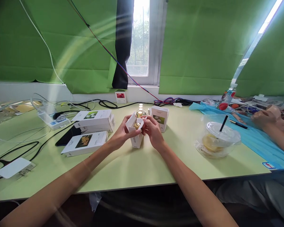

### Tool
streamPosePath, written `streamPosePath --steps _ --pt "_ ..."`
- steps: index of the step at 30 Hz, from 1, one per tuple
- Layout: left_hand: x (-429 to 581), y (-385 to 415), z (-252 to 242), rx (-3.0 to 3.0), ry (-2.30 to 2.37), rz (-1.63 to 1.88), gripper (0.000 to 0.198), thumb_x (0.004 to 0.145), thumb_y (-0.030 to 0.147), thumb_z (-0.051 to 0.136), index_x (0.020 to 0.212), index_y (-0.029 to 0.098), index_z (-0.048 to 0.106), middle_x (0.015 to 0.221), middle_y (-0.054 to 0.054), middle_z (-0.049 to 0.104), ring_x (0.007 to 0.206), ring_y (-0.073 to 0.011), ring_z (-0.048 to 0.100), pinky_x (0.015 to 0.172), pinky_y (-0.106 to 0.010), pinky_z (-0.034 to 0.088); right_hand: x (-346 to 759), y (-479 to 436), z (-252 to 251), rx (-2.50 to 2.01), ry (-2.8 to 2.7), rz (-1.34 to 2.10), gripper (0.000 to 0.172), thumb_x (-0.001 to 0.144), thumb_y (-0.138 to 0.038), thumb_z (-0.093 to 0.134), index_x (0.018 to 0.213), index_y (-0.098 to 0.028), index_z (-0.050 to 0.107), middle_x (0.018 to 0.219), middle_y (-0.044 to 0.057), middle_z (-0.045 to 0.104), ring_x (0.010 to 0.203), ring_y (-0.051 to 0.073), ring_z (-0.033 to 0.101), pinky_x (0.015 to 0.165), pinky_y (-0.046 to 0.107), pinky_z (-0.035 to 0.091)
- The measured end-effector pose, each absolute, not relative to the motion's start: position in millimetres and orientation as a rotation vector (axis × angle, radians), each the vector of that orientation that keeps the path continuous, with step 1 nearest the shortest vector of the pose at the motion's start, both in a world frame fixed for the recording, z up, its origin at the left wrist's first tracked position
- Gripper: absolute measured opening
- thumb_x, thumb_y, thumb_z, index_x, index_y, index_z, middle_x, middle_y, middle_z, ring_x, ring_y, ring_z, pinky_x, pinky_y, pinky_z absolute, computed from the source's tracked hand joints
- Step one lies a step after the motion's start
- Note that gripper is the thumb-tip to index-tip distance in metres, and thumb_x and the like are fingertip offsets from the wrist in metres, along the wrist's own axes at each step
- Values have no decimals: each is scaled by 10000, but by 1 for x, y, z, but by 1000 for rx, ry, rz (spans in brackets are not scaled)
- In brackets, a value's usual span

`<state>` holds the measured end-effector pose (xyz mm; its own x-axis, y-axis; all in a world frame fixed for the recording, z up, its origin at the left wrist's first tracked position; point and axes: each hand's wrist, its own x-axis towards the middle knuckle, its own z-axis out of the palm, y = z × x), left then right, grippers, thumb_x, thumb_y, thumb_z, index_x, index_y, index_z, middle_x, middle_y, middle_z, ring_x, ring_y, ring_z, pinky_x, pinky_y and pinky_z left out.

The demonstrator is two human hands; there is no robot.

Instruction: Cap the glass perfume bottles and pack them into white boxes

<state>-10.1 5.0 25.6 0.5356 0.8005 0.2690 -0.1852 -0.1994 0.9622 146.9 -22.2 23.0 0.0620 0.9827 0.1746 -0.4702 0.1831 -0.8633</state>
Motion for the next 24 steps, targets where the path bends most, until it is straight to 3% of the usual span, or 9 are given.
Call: streamPosePath --steps 12,17,24 --pt "-11 12 20 1510 505 1056 537 781 397 799 1221 254 526 1268 -66 603 1103 -234 621 880 -341 518 147 -22 22 -684 -926 1261 265 699 -398 756 859 -206 670 695 -31 580 546 94 446 482 230 349" --pt "-8 6 21 1517 562 1116 541 765 416 803 1201 238 535 1209 -63 623 1089 -234 622 872 -348 532 147 -22 22 -675 -924 1277 262 707 -395 753 869 -205 676 695 -31 582 548 94 447 481 230 343" --pt "-3 -1 22 1551 627 1226 538 770 426 788 1203 242 526 1282 -75 591 1082 -218 624 877 -350 554 147 -19 18 -651 -930 1298 277 728 -402 747 916 -207 688 737 -27 592 572 96 470 486 227 365"
